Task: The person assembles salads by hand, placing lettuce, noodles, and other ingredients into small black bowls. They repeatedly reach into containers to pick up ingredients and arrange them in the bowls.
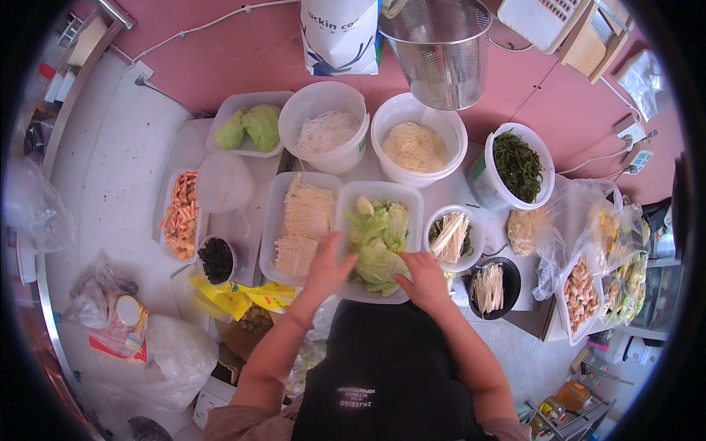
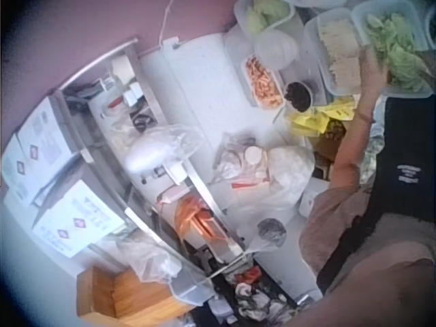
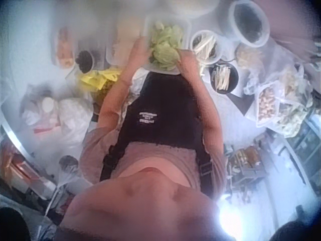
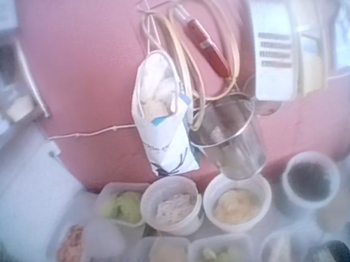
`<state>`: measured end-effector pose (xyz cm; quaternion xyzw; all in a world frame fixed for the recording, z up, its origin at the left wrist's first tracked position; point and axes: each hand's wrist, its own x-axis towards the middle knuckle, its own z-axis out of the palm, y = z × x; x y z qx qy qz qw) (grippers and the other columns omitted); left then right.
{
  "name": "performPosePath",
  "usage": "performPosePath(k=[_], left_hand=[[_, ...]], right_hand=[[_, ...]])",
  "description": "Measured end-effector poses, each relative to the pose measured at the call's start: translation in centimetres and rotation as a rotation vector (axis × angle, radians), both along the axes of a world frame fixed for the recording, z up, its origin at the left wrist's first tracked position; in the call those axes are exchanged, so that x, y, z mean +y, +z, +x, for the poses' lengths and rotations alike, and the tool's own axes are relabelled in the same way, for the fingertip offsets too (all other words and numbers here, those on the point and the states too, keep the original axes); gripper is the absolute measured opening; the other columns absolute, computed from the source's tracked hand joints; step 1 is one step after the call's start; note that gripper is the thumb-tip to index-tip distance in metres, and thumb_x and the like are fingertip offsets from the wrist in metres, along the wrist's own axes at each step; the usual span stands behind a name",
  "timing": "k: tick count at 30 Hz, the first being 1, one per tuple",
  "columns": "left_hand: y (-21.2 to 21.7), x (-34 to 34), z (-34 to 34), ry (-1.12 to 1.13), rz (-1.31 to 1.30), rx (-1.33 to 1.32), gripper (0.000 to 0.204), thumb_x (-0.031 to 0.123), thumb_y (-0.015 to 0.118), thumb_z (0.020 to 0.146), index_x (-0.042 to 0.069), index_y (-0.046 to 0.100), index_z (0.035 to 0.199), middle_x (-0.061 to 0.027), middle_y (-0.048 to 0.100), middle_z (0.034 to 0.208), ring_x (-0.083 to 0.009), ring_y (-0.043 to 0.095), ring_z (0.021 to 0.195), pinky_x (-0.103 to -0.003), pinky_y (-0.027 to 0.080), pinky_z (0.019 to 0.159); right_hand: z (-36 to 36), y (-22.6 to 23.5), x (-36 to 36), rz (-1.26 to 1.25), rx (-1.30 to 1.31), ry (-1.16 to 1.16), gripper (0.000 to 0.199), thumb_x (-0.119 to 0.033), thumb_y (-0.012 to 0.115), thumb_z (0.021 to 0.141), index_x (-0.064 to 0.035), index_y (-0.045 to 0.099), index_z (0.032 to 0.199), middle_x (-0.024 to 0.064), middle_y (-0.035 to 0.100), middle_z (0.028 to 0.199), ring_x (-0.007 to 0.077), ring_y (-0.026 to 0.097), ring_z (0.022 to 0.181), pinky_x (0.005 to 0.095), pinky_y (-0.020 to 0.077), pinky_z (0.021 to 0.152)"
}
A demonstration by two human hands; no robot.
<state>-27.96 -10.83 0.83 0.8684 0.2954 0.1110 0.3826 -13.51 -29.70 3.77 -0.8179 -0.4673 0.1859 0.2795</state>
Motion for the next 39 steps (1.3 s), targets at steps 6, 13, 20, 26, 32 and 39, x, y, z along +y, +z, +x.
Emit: performPosePath(k=[6, 13, 20, 26, 32, 39], left_hand=[[0.0, -1.1, 6.9, 0.054, -0.117, 0.306, 0.039, 0.02, 0.062, 0.08, 0.003, 0.053, 0.114, -0.0205, 0.059, 0.108, -0.0362, 0.058, 0.097, -0.042, 0.046, 0.085], [1.2, 1.0, 6.6, 0.159, -0.882, -0.37, 0.014, 0.005, 0.055, 0.087, -0.003, 0.056, 0.099, -0.0133, 0.063, 0.098, -0.0241, 0.066, 0.081, -0.029, 0.053, 0.069], [6.0, -0.9, 6.9, -0.114, -1.014, -0.132, 0.017, 0.011, 0.054, 0.091, 0.001, 0.057, 0.105, -0.0069, 0.063, 0.097, -0.0162, 0.064, 0.086, -0.027, 0.052, 0.074], [4.8, 2.6, 4.9, 0.268, -0.773, -0.29, 0.016, 0.014, 0.055, 0.091, 0.003, 0.06, 0.102, -0.0051, 0.064, 0.094, -0.012, 0.06, 0.087, -0.026, 0.05, 0.077], [-0.6, 5.4, 0.4, 0.299, -0.433, -0.231, 0.01, 0.008, 0.058, 0.087, 0.002, 0.061, 0.095, -0.0048, 0.064, 0.089, -0.0128, 0.06, 0.083, -0.026, 0.047, 0.076], [0.7, 5.0, -1.9, 0.349, -0.296, -0.212, 0.013, 0.01, 0.061, 0.085, 0.003, 0.062, 0.096, -0.0075, 0.065, 0.09, -0.0146, 0.061, 0.087, -0.027, 0.048, 0.078]], right_hand=[[-1.4, -1.9, 2.8, -0.09, 0.006, 0.095, 0.044, -0.023, 0.064, 0.079, -0.0037, 0.053, 0.116, 0.0167, 0.057, 0.109, 0.0346, 0.053, 0.103, 0.042, 0.042, 0.088], [0.1, -2.9, 1.4, 0.207, 0.451, -0.216, 0.046, -0.013, 0.063, 0.083, -0.0037, 0.047, 0.125, 0.0165, 0.055, 0.118, 0.028, 0.053, 0.11, 0.0367, 0.0422, 0.093], [2.4, 0.7, 2.2, 0.52, 1.103, -0.286, 0.021, -0.007, 0.057, 0.088, -0.0018, 0.054, 0.109, 0.0055, 0.061, 0.1, 0.0143, 0.059, 0.092, 0.0289, 0.0478, 0.084], [5.8, 1.0, -2.0, 0.641, 0.952, -0.656, 0.013, -0.008, 0.055, 0.09, -0.0036, 0.057, 0.102, 0.001, 0.06, 0.081, 0.0079, 0.054, 0.066, 0.0228, 0.0447, 0.06], [4.7, -2.1, -1.8, 0.528, 0.916, -0.62, 0.015, -0.008, 0.053, 0.091, -0.0031, 0.056, 0.104, -0.0002, 0.059, 0.078, 0.0068, 0.049, 0.061, 0.0212, 0.0402, 0.055], [4.2, -2.4, 2.2, 0.468, 0.874, -0.541, 0.016, -0.008, 0.051, 0.091, -0.0032, 0.054, 0.107, -0.0007, 0.054, 0.074, 0.0072, 0.048, 0.061, 0.0212, 0.04, 0.055]])
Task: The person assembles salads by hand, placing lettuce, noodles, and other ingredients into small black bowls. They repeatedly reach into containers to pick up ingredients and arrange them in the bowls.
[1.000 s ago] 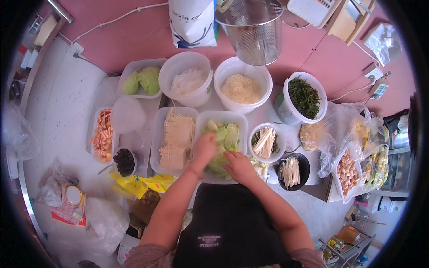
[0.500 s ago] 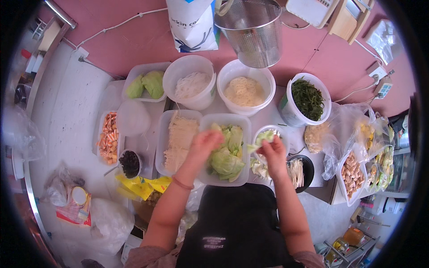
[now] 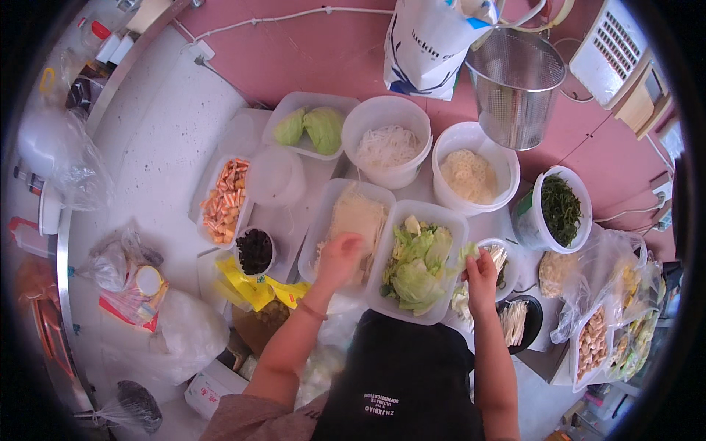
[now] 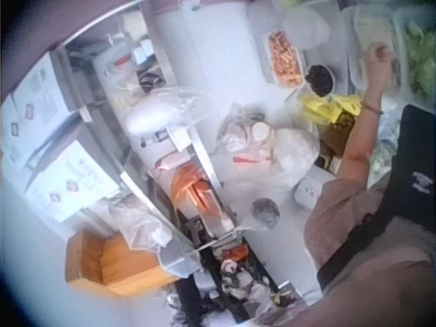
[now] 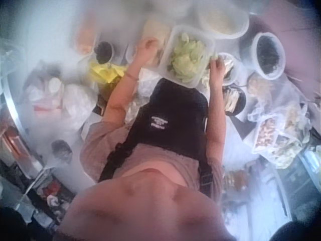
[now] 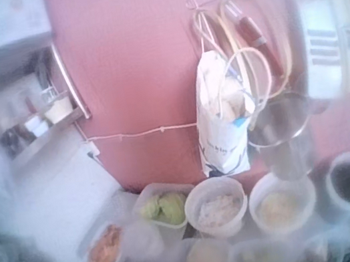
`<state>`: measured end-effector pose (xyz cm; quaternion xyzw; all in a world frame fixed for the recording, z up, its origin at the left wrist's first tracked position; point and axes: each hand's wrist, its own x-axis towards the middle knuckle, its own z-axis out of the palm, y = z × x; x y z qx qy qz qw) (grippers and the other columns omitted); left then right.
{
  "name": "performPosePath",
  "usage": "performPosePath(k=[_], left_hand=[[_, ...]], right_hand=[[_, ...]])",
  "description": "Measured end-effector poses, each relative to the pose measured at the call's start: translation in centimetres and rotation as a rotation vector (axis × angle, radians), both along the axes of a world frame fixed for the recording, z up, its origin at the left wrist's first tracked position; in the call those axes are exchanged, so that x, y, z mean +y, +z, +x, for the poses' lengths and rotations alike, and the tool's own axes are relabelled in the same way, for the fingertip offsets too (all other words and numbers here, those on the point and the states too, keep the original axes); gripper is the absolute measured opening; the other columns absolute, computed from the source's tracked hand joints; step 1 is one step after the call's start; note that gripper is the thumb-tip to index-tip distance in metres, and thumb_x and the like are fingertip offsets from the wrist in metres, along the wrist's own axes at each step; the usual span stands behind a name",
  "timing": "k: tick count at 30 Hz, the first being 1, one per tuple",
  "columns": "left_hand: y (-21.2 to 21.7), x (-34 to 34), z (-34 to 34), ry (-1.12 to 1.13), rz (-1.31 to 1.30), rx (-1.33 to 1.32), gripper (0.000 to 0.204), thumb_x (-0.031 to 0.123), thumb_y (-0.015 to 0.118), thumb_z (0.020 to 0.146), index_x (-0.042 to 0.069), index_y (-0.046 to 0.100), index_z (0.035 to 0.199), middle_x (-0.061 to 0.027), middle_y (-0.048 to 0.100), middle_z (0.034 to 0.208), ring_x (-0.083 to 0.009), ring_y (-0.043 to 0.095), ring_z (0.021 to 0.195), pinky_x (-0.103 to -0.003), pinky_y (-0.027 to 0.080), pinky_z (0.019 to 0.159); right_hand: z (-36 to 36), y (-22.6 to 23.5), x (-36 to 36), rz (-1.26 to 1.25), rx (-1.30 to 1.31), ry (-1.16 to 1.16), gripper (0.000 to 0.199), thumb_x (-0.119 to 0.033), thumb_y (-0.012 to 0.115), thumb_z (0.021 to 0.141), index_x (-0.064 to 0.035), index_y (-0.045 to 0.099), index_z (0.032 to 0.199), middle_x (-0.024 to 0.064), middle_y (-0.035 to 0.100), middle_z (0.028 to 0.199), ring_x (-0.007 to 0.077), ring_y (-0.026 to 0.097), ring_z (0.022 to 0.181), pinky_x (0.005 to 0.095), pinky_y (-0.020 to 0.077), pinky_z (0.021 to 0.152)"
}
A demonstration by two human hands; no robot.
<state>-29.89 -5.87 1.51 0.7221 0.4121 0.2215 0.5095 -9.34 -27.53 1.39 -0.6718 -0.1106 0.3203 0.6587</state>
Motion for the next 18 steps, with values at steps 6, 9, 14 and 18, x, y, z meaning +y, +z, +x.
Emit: performPosePath(k=[6, 9, 14, 18], left_hand=[[-1.7, -3.6, -1.1, -0.201, 0.003, 0.132, 0.044, 0.017, 0.071, 0.075, 0.004, 0.055, 0.114, -0.0152, 0.059, 0.113, -0.0252, 0.058, 0.105, -0.036, 0.047, 0.087], [0.7, -7.1, 1.7, -0.503, 0.268, 0.233, 0.069, 0.018, 0.074, 0.069, 0.003, 0.042, 0.129, -0.0187, 0.048, 0.126, -0.0324, 0.047, 0.118, -0.041, 0.039, 0.097], [-1.6, -9.1, 3.4, -0.556, 0.222, 0.364, 0.073, 0.015, 0.072, 0.07, 0.004, 0.036, 0.132, -0.0188, 0.045, 0.126, -0.0382, 0.039, 0.12, -0.042, 0.035, 0.099], [-2.4, -9.7, 2.3, -0.526, 0.294, 0.224, 0.053, 0.013, 0.07, 0.072, 0.002, 0.045, 0.118, -0.0185, 0.05, 0.112, -0.04, 0.044, 0.111, -0.045, 0.038, 0.091]], right_hand=[[-0.8, -1.2, 0.3, -0.11, 0.004, -0.01, 0.022, -0.009, 0.05, 0.092, -0.0022, 0.051, 0.113, 0.0004, 0.05, 0.073, 0.0073, 0.047, 0.061, 0.0216, 0.0382, 0.054], [-0.9, -0.8, 0.5, -0.079, 0.109, 0.023, 0.033, -0.01, 0.049, 0.093, -0.0047, 0.046, 0.125, 0.0053, 0.055, 0.087, 0.0096, 0.054, 0.071, 0.0243, 0.0467, 0.063], [-1.1, -2.1, -0.3, -0.297, -0.308, 0.223, 0.052, -0.012, 0.061, 0.085, -0.0067, 0.04, 0.133, 0.0139, 0.057, 0.109, 0.0191, 0.061, 0.079, 0.0277, 0.0506, 0.068], [-3.5, -0.5, -1.5, -0.43, -0.818, 0.745, 0.072, -0.009, 0.073, 0.07, -0.0037, 0.038, 0.133, 0.0182, 0.051, 0.117, 0.0307, 0.053, 0.104, 0.0373, 0.0449, 0.086]])
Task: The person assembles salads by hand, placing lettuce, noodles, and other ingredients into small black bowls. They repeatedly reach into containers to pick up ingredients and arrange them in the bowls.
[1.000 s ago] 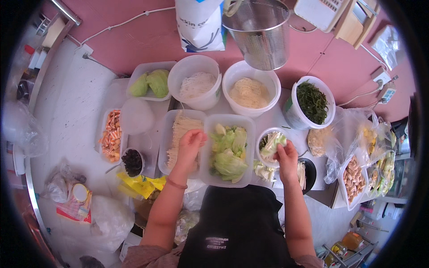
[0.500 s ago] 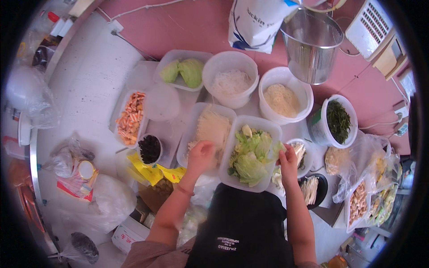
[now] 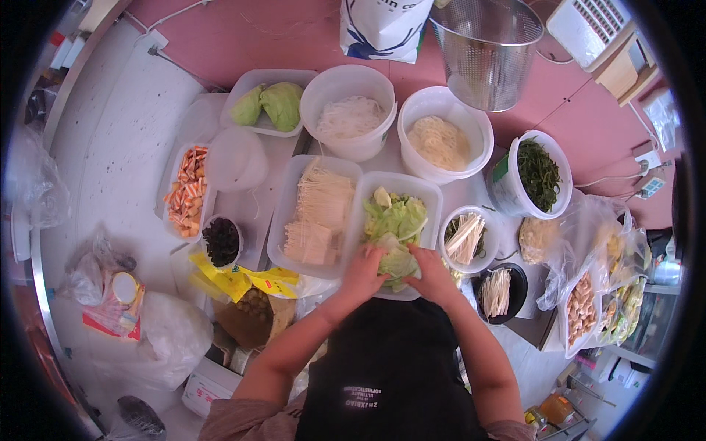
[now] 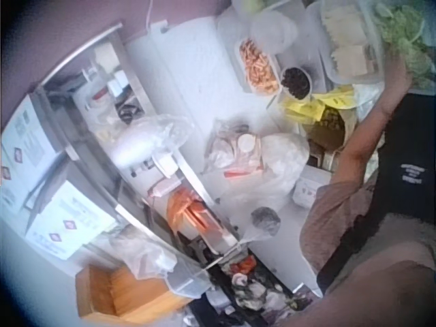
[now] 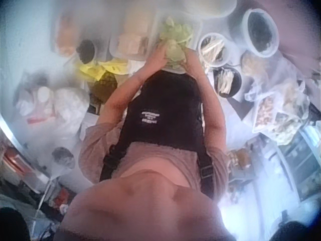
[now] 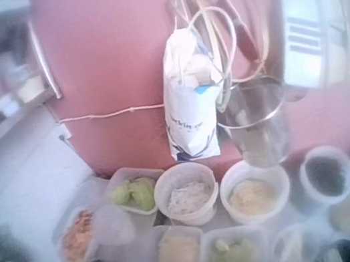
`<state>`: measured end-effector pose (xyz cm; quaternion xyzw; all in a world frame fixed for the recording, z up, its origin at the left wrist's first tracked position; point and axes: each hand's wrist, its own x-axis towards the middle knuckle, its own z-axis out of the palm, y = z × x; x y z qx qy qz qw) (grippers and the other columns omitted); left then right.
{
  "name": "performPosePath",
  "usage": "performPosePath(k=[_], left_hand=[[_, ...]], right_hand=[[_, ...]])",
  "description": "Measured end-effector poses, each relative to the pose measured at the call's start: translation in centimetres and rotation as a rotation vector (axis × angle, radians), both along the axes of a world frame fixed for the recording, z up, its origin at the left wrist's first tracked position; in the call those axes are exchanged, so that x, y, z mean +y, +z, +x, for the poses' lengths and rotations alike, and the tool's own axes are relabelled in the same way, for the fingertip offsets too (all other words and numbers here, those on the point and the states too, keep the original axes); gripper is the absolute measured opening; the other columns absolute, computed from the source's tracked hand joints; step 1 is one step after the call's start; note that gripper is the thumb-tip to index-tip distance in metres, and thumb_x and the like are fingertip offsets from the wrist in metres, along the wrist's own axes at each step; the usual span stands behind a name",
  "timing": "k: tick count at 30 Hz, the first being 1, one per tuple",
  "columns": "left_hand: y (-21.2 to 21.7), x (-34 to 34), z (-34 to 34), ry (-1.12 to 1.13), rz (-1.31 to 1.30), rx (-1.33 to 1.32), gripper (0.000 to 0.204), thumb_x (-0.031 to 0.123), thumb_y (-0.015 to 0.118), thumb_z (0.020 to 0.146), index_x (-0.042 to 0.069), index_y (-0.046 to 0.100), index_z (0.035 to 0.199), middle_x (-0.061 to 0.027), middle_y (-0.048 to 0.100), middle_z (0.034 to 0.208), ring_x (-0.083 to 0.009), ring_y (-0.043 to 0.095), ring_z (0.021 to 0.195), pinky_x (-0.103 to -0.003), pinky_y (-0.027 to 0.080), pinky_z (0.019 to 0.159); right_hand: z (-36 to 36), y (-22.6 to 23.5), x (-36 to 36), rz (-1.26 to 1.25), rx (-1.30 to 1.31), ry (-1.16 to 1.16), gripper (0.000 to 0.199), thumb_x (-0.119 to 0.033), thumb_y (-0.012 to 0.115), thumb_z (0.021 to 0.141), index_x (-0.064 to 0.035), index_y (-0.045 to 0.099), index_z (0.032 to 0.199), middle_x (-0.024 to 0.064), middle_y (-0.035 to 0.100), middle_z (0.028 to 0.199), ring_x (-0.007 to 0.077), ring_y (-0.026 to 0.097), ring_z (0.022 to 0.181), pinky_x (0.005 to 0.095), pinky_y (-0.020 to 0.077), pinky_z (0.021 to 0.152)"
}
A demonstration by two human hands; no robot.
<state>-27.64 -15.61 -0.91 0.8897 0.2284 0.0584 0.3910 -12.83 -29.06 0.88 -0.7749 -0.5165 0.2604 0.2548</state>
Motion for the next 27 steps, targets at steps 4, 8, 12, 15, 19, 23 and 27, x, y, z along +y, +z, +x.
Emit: performPosePath(k=[4, 8, 12, 15, 19, 23, 27], left_hand=[[1.5, -0.8, -0.8, 0.03, -0.09, -0.05, 0.038, 0.009, 0.069, 0.074, 0.003, 0.047, 0.105, -0.0156, 0.052, 0.105, -0.0377, 0.051, 0.101, -0.04, 0.043, 0.086], [0.8, 0.4, -0.8, 0.231, -0.422, -0.234, 0.035, 0.007, 0.07, 0.077, 0.004, 0.047, 0.103, -0.0088, 0.054, 0.103, -0.0249, 0.056, 0.095, -0.034, 0.046, 0.083], [0.5, 2.5, -0.5, 0.337, -0.677, -0.377, 0.045, 0.012, 0.072, 0.077, 0.001, 0.047, 0.113, -0.0095, 0.055, 0.106, -0.0172, 0.054, 0.099, -0.033, 0.046, 0.084], [4.0, 2.8, 0.2, 0.247, -0.525, -0.337, 0.044, 0.008, 0.072, 0.077, 0.001, 0.049, 0.114, -0.0054, 0.058, 0.1, -0.0133, 0.056, 0.093, -0.028, 0.047, 0.082], [7.1, 3.1, 0.4, 0.154, -0.738, -0.158, 0.041, 0.007, 0.072, 0.076, -0.001, 0.054, 0.112, -0.0057, 0.062, 0.1, -0.0126, 0.058, 0.091, -0.028, 0.048, 0.081], [7.5, 2.6, 0.8, 0.096, -0.771, -0.127, 0.037, 0.006, 0.071, 0.076, -0.001, 0.058, 0.11, -0.0064, 0.064, 0.098, -0.0117, 0.059, 0.09, -0.028, 0.049, 0.079], [8.6, 0.8, 1.6, 0.018, -0.591, -0.166, 0.026, 0.009, 0.07, 0.075, 0.001, 0.064, 0.099, -0.0121, 0.066, 0.094, -0.0155, 0.062, 0.088, -0.029, 0.048, 0.078]], right_hand=[[-1.9, -0.8, 0.0, 0.008, 0.016, -0.09, 0.076, -0.006, 0.077, 0.062, -0.003, 0.041, 0.128, 0.0175, 0.048, 0.118, 0.0367, 0.047, 0.107, 0.039, 0.0407, 0.093], [-1.9, -0.1, 0.1, 0.075, 0.348, -0.23, 0.068, -0.005, 0.077, 0.065, -0.0029, 0.042, 0.123, 0.0132, 0.049, 0.114, 0.0287, 0.049, 0.107, 0.0366, 0.0438, 0.089], [-1.0, -0.8, 0.5, 0.219, 0.819, -0.364, 0.057, -0.003, 0.075, 0.07, -0.0032, 0.043, 0.117, 0.0061, 0.05, 0.111, 0.0169, 0.051, 0.102, 0.0318, 0.0456, 0.086], [-0.6, 3.0, 1.2, 0.167, 0.978, -0.356, 0.043, -0.005, 0.072, 0.076, -0.0035, 0.046, 0.11, 0.0025, 0.051, 0.105, 0.0117, 0.051, 0.096, 0.0273, 0.0452, 0.082], [0.2, 4.0, 0.2, 0.125, 1.011, -0.247, 0.02, -0.015, 0.063, 0.087, -0.0045, 0.052, 0.1, -0.0006, 0.053, 0.09, 0.0071, 0.05, 0.085, 0.0221, 0.0429, 0.073], [-0.8, 5.3, 0.5, 0.065, 0.883, -0.283, 0.017, -0.023, 0.056, 0.092, -0.0057, 0.055, 0.094, -0.0003, 0.054, 0.083, 0.0076, 0.049, 0.078, 0.0234, 0.0414, 0.069], [-4.0, 4.1, 0.0, 0.345, 1.347, -0.67, 0.019, -0.025, 0.054, 0.092, -0.0067, 0.056, 0.094, 0.0048, 0.056, 0.083, 0.0129, 0.052, 0.081, 0.0278, 0.0435, 0.072]])
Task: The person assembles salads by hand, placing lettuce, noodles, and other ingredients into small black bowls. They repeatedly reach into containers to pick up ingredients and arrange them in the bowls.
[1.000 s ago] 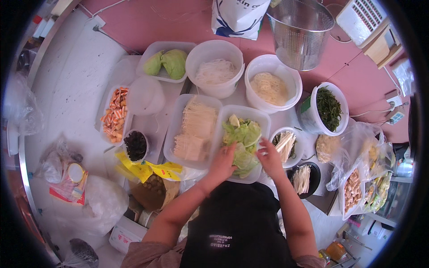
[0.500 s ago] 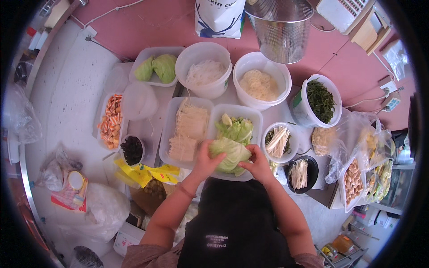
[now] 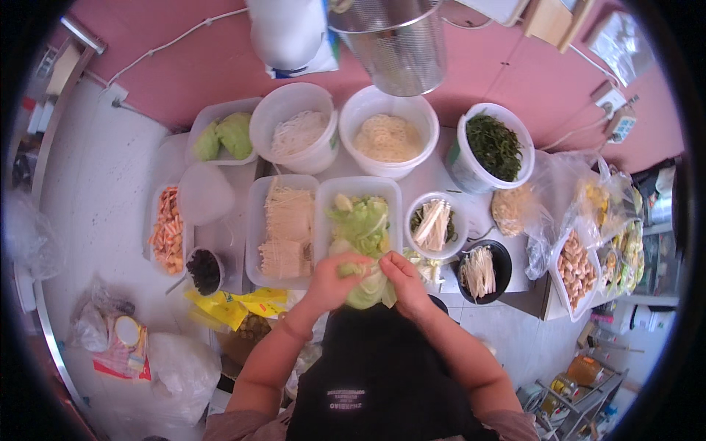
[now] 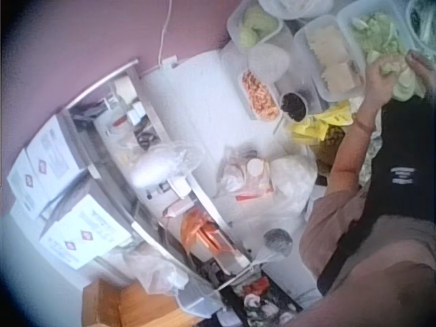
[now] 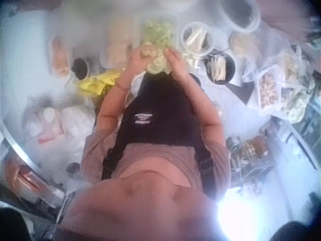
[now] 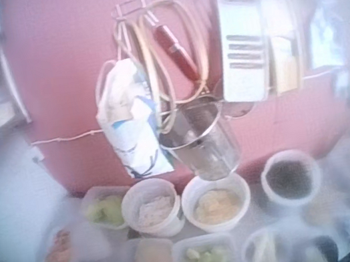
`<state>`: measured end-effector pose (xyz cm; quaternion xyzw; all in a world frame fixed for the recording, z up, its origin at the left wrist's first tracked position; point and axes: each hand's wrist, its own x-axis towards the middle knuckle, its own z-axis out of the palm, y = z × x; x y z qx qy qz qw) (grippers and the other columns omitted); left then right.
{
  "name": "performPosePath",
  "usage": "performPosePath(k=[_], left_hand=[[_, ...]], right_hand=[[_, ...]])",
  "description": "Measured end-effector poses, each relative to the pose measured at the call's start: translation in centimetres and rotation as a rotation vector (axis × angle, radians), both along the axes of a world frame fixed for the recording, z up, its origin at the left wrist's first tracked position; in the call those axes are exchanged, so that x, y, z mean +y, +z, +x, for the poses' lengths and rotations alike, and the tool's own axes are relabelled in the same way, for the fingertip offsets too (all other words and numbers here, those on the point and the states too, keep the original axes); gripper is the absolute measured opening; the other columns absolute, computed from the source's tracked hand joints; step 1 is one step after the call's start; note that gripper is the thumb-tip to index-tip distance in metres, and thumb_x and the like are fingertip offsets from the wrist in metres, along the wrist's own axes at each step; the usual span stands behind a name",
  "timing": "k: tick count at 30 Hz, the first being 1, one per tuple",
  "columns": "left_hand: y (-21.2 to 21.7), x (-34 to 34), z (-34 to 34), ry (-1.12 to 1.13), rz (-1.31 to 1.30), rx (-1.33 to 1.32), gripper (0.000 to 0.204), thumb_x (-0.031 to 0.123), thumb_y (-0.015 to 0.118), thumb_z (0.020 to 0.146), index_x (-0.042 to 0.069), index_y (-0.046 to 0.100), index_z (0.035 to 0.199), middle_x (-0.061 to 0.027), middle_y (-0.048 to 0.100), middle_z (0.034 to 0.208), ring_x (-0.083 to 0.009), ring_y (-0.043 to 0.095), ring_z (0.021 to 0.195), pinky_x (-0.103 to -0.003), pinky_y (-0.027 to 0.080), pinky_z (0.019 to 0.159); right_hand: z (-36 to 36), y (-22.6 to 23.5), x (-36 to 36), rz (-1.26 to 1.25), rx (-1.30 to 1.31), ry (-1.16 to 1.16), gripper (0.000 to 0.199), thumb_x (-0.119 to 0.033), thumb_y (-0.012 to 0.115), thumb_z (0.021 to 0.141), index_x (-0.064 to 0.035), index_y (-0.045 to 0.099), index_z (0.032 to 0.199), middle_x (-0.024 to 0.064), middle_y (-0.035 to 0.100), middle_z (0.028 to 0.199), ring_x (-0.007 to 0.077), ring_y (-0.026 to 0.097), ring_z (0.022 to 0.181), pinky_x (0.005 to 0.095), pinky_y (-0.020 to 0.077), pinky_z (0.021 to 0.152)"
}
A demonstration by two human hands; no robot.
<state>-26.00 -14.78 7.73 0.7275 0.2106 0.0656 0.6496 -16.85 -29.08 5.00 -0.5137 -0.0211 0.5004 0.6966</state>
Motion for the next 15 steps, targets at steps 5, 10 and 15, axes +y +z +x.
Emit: performPosePath(k=[5, 10, 15], left_hand=[[0.9, -3.3, 0.6, -0.127, 0.456, -0.33, 0.015, -0.001, 0.062, 0.078, 0.003, 0.066, 0.092, -0.0077, 0.066, 0.09, -0.0126, 0.06, 0.084, -0.028, 0.05, 0.077], [-1.4, -4.8, 4.7, 0.436, -0.104, -0.218, 0.023, 0.005, 0.06, 0.085, 0.001, 0.056, 0.107, -0.0056, 0.061, 0.099, -0.0144, 0.059, 0.086, -0.029, 0.05, 0.076], [-5.5, -5.6, 12.2, 0.306, -0.202, -0.136, 0.035, 0.018, 0.061, 0.087, 0.0, 0.052, 0.116, -0.0113, 0.06, 0.106, -0.0174, 0.057, 0.096, -0.03, 0.046, 0.086]], right_hand=[[0.5, -1.1, -0.7, -0.061, 0.483, -0.602, 0.018, -0.026, 0.049, 0.093, -0.0088, 0.052, 0.098, 0.0073, 0.056, 0.092, 0.0205, 0.055, 0.08, 0.036, 0.0463, 0.076], [5.4, -1.9, -7.5, -0.005, 0.357, -1.011, 0.022, -0.037, 0.055, 0.091, -0.0152, 0.053, 0.087, -0.0054, 0.052, 0.073, 0.0064, 0.044, 0.054, 0.0242, 0.043, 0.055], [6.8, -0.6, -12.7, 0.162, 0.22, -0.934, 0.02, -0.031, 0.047, 0.096, -0.0115, 0.053, 0.094, 0.0007, 0.058, 0.086, 0.0096, 0.051, 0.065, 0.0229, 0.0464, 0.059]])
